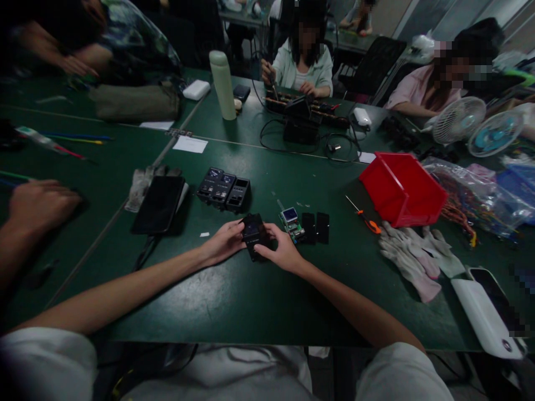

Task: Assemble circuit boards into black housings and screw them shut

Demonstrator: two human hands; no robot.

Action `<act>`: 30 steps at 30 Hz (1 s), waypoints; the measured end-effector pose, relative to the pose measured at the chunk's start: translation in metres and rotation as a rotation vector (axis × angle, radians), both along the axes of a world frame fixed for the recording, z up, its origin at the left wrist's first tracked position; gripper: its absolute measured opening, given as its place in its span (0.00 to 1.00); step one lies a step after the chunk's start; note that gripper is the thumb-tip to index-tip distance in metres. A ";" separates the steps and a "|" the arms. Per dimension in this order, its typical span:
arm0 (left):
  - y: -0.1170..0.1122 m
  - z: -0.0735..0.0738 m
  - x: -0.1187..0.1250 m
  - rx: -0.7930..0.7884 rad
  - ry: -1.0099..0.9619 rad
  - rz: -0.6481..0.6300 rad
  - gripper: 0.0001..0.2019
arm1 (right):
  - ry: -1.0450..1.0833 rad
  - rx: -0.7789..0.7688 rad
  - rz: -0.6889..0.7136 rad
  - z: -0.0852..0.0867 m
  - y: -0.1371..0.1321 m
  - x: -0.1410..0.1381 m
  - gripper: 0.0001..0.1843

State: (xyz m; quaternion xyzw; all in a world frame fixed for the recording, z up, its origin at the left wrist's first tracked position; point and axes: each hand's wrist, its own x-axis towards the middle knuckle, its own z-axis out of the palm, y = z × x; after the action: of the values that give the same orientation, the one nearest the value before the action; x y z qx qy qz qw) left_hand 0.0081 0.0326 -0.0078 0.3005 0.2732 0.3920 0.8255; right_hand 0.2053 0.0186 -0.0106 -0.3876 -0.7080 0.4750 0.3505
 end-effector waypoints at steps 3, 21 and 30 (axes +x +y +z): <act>0.000 0.001 -0.001 -0.007 -0.007 -0.009 0.15 | 0.006 0.002 0.002 0.000 0.000 0.000 0.26; -0.002 0.002 -0.001 0.026 0.008 0.014 0.17 | 0.078 -0.034 -0.032 0.000 -0.001 0.001 0.26; -0.004 0.000 0.004 0.150 0.071 -0.002 0.25 | 0.155 -0.082 -0.038 0.001 -0.002 0.001 0.24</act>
State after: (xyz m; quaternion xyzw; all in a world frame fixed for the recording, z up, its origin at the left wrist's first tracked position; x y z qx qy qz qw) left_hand 0.0118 0.0289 -0.0076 0.3752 0.2718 0.3995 0.7910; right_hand 0.2067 0.0169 -0.0101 -0.3769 -0.6514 0.5255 0.3969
